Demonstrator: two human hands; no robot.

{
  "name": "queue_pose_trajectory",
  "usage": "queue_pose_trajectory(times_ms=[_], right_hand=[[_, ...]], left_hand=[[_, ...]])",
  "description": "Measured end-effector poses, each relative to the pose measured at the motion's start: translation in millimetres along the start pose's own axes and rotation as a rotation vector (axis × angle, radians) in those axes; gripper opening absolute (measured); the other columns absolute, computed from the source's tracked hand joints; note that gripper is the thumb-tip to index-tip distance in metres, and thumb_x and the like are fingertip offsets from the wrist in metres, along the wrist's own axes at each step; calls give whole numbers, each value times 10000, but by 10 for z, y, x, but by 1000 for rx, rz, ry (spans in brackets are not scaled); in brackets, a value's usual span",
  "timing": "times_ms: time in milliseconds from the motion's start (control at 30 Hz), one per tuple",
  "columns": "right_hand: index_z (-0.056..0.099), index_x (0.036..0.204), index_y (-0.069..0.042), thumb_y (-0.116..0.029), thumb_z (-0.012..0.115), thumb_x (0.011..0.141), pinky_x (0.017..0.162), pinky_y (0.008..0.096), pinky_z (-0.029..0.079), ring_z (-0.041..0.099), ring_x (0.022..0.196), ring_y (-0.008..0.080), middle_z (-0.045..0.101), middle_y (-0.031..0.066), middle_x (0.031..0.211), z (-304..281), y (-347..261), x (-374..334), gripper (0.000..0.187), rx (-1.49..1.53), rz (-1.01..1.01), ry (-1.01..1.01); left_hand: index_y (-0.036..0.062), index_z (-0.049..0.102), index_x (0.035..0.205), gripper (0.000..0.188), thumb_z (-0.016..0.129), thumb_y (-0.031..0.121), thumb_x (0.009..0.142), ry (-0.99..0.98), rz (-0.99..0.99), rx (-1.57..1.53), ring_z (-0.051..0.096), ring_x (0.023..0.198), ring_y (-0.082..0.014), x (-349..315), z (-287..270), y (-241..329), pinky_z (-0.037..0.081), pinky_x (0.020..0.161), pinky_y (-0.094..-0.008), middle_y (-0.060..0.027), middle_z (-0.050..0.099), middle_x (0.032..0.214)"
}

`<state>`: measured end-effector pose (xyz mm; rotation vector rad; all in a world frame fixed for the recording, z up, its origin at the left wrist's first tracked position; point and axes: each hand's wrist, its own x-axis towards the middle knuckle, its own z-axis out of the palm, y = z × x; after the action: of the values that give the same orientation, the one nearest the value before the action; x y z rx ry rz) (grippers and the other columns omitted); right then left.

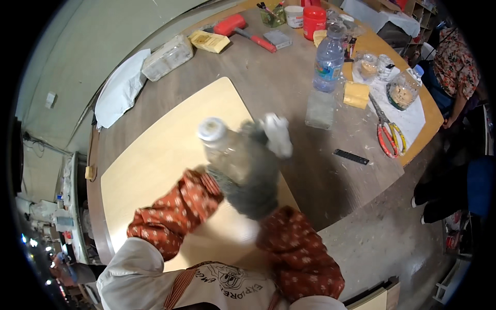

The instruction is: The person wipes a light-colored rectangular board using a white cloth, applying a liquid from a small bottle and rubbing the surface repeatedly across both sides.

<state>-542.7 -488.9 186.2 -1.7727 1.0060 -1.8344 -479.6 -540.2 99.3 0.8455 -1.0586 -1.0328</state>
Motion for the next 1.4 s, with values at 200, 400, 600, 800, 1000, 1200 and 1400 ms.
queue_pose_trajectory(times_ms=[200, 400, 600, 800, 1000, 1200, 1400], right_hand=[[429, 1351, -1, -137, 824, 723, 909, 412, 495, 593, 1081, 291, 579, 170, 1216, -1126, -297, -453, 755, -578, 157, 226], [460, 1353, -21, -165, 819, 726, 869, 417, 483, 592, 1029, 336, 590, 184, 1179, -1590, -682, -644, 736, -725, 294, -173], [452, 1384, -64, -308, 738, 763, 881, 427, 417, 534, 1069, 303, 580, 115, 1207, -1264, -696, -652, 727, -913, 46, -610], [446, 1370, -19, -155, 585, 754, 755, 435, 418, 529, 910, 299, 565, 130, 1022, -833, -768, -441, 646, -1079, 2, -954], [496, 1310, 4, -134, 604, 733, 685, 429, 431, 540, 813, 294, 565, 139, 947, -786, -657, -390, 604, -981, -260, -692], [484, 1310, 34, -189, 842, 714, 841, 347, 536, 623, 1021, 240, 641, 160, 1084, -710, -174, -740, 731, -374, 369, -157], [430, 1349, 30, -175, 791, 760, 881, 387, 511, 615, 1025, 296, 616, 177, 1141, -703, -45, -857, 721, -215, 427, 134]], left_hand=[[81, 644, 1108, 292, 549, 272, 908, -800, -138, 433, 574, 1106, -280, -754, -92, 493, 473, 961, -425, -131, 631, 1108], [122, 523, 1324, 460, 584, 323, 915, -648, -325, 560, 578, 1077, -320, -1078, -417, 666, 460, 954, -418, -134, 595, 1204], [65, 359, 1413, 563, 576, 302, 951, -173, -938, -1152, 485, 1211, -246, -866, -576, 874, 424, 1013, -367, -131, 484, 1331], [50, 363, 1403, 542, 562, 292, 961, -224, -669, -1063, 519, 1160, -268, -1015, -673, 793, 454, 969, -398, -146, 509, 1287], [19, 482, 1338, 471, 624, 231, 942, -84, -419, -162, 599, 977, -144, -771, -693, 1239, 509, 865, -298, -55, 613, 1113], [11, 546, 1280, 456, 656, 269, 920, -57, -176, 199, 606, 980, -148, -182, -488, 882, 502, 810, -303, -73, 639, 1145], [33, 528, 1296, 583, 524, 475, 916, -533, 459, 1569, 449, 1270, -350, 258, -512, 286, 346, 1062, -468, -165, 537, 1328]])
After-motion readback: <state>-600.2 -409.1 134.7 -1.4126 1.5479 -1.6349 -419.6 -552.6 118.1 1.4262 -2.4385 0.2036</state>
